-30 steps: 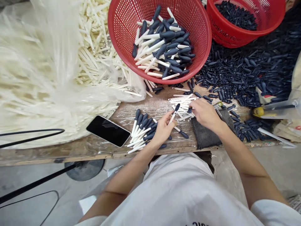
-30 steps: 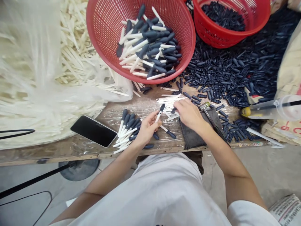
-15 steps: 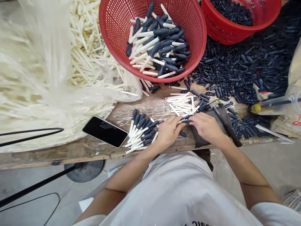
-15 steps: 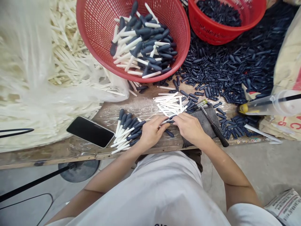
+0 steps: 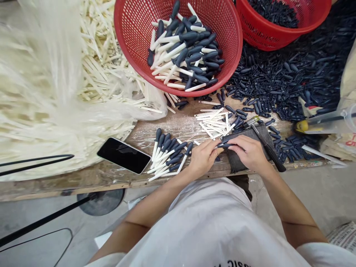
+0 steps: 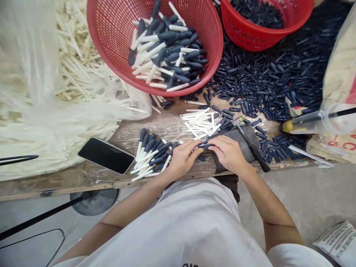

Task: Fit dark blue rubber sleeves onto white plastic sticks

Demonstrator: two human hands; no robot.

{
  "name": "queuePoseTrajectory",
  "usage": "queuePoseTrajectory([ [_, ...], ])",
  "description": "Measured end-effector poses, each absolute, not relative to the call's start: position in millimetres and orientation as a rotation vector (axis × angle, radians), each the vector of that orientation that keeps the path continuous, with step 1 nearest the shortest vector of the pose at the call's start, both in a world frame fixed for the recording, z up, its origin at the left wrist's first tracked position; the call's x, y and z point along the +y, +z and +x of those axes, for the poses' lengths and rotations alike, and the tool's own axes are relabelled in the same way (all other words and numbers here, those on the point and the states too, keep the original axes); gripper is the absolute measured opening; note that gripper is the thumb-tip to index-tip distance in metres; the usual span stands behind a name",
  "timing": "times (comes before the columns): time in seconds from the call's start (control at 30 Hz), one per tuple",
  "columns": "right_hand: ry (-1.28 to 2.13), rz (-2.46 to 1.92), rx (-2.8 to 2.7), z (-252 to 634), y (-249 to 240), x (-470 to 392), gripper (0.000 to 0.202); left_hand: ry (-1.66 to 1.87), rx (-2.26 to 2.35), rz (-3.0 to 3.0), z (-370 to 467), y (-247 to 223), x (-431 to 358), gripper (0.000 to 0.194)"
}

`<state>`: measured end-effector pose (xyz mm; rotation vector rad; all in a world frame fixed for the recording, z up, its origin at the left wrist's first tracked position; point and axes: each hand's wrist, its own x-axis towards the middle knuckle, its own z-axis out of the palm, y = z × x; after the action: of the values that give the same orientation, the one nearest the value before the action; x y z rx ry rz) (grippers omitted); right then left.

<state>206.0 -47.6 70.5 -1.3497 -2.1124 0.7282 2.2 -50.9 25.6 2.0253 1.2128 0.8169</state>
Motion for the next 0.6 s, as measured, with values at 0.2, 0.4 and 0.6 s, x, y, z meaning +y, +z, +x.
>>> queuePoseTrajectory([
  [0.2, 0.967, -1.558, -1.717, 202, 69, -58, 0.027, 0.773, 1.160, 2.138, 1, 25, -52, 0.027],
  [0.4, 1.231, -1.527, -1.505, 206, 61, -67, 0.016, 0.697, 1.040, 2.147, 2, 21, -56, 0.029],
  [0.6, 1.197, -1.596, -1.607, 214, 53, -82, 0.015, 0.668, 0.978, 1.967, 9, 13, -64, 0.025],
])
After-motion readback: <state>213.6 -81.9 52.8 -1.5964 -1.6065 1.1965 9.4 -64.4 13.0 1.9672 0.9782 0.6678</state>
